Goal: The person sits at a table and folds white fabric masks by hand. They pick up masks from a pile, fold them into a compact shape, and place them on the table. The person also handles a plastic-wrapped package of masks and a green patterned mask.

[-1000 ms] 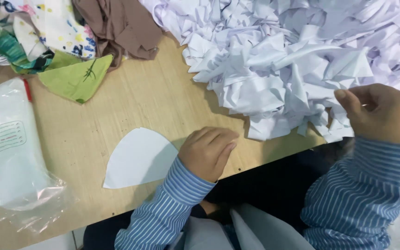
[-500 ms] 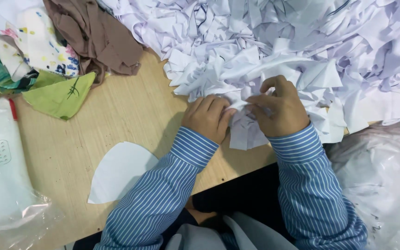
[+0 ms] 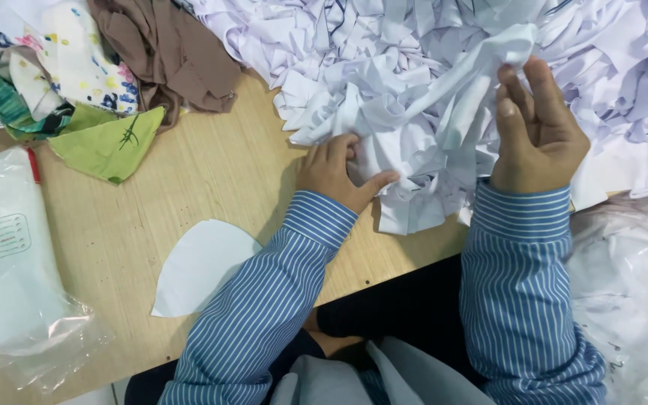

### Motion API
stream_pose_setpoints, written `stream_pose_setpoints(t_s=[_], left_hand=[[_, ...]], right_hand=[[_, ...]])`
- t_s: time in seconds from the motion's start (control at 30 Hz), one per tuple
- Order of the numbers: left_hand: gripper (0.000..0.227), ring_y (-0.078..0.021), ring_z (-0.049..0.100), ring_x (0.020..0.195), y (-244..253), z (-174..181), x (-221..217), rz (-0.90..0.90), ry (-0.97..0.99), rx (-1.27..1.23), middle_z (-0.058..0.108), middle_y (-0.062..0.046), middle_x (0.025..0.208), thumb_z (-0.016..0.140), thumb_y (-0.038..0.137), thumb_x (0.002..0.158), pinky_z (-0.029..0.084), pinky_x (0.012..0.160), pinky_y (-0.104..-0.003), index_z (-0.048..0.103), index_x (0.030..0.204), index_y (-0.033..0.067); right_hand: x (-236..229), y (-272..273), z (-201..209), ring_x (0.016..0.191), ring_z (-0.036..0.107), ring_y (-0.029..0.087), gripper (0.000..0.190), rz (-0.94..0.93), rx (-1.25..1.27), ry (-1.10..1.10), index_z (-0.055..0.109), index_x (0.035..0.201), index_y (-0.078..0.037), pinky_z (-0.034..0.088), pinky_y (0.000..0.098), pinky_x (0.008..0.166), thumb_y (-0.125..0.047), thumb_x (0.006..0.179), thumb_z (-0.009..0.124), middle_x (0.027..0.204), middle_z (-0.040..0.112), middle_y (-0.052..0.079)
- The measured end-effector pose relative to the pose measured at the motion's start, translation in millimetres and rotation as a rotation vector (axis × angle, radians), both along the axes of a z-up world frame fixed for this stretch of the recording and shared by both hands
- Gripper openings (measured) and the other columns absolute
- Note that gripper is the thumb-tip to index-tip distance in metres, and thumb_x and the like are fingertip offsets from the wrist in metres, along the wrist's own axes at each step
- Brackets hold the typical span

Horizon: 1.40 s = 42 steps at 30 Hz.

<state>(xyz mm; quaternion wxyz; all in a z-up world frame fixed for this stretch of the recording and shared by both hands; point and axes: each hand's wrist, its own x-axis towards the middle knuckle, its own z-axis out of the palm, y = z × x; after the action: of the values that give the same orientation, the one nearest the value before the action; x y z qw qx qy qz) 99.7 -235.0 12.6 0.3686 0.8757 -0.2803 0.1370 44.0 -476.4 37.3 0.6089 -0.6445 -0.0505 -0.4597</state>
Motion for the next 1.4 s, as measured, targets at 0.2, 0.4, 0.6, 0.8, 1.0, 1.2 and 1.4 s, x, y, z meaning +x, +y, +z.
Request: stream_pose_setpoints(t_s=[0.2, 0.4, 0.6, 0.8, 1.0, 1.2, 1.4], left_hand=[[0.016, -0.0196, 0.069, 0.084, 1, -46, 25, -0.03, -0.149, 0.041, 0.062, 0.009, 0.085, 0.065, 0.044, 0.097, 0.056, 0.075, -0.04, 0.064, 0.101, 0.0285], [0.009, -0.0235, 0.07, 0.076, 7, 7, 24, -0.063, -0.35, -0.325, 0.068, 0.001, 0.084, 0.071, 0.024, 0.097, 0.057, 0.071, -0.034, 0.074, 0.094, 0.0161], [0.036, -0.0148, 0.055, 0.07, 20, 27, 12, 0.143, 0.037, -0.567, 0.061, -0.004, 0.086, 0.043, 0.04, 0.108, 0.047, 0.064, -0.03, 0.057, 0.103, 0.0075], [0.013, -0.0131, 0.06, 0.09, 13, -9, 37, -0.129, 0.49, -1.373, 0.054, -0.003, 0.089, 0.061, 0.018, 0.097, 0.051, 0.085, -0.023, 0.052, 0.103, 0.0106], [0.01, -0.0312, 0.077, 0.092, 22, 31, 24, -0.28, 1.114, -1.735, 0.077, -0.014, 0.092, 0.061, 0.007, 0.085, 0.067, 0.084, -0.046, 0.06, 0.094, 0.01], [0.013, -0.0311, 0.078, 0.089, 21, 34, 19, -0.906, 1.231, -1.647, 0.075, -0.021, 0.09, 0.056, 0.019, 0.089, 0.067, 0.08, -0.039, 0.052, 0.08, 0.0095], [0.028, -0.0326, 0.065, 0.128, 20, 29, 24, -1.06, 1.105, -1.542, 0.054, -0.019, 0.153, 0.05, 0.034, 0.107, 0.058, 0.108, -0.047, 0.06, 0.09, 0.0137]], right_hand=[[-5, 37, 38, 0.098, 0.062, 0.028, 0.036, -0.163, -0.624, 0.134, 0.084, 0.104, -0.001, 0.055, 0.0384, 0.094, 0.026, 0.086, 0.07, 0.105, 0.076, 0.015], [7, 31, -32, 0.131, 0.048, 0.043, 0.05, -0.228, -1.058, 0.461, 0.068, 0.135, -0.001, 0.026, 0.058, 0.108, -0.043, 0.108, 0.06, 0.132, 0.068, 0.019], [12, 10, -28, 0.143, 0.029, 0.047, 0.073, -0.418, -0.939, 0.751, 0.04, 0.152, 0.002, 0.018, 0.0656, 0.109, -0.055, 0.108, 0.03, 0.151, 0.047, 0.025], [4, 12, -22, 0.111, 0.054, 0.021, 0.016, -0.494, -0.844, 0.455, 0.08, 0.104, -0.027, 0.021, 0.0428, 0.1, -0.017, 0.092, 0.074, 0.105, 0.073, -0.008], [-7, 70, 40, 0.098, 0.063, 0.034, 0.019, -0.098, -0.407, 0.126, 0.073, 0.113, 0.008, 0.048, 0.0402, 0.097, -0.005, 0.102, 0.064, 0.102, 0.074, 0.018], [-1, 74, 0, 0.098, 0.069, 0.028, 0.045, 0.481, 0.08, 0.32, 0.058, 0.131, 0.015, 0.058, 0.042, 0.088, -0.007, 0.094, 0.07, 0.103, 0.069, 0.026], [-3, 77, 8, 0.049, 0.044, 0.008, 0.012, 0.387, 0.142, 0.382, 0.069, 0.086, 0.007, 0.041, 0.0193, 0.045, -0.001, 0.094, 0.075, 0.057, 0.051, 0.008]])
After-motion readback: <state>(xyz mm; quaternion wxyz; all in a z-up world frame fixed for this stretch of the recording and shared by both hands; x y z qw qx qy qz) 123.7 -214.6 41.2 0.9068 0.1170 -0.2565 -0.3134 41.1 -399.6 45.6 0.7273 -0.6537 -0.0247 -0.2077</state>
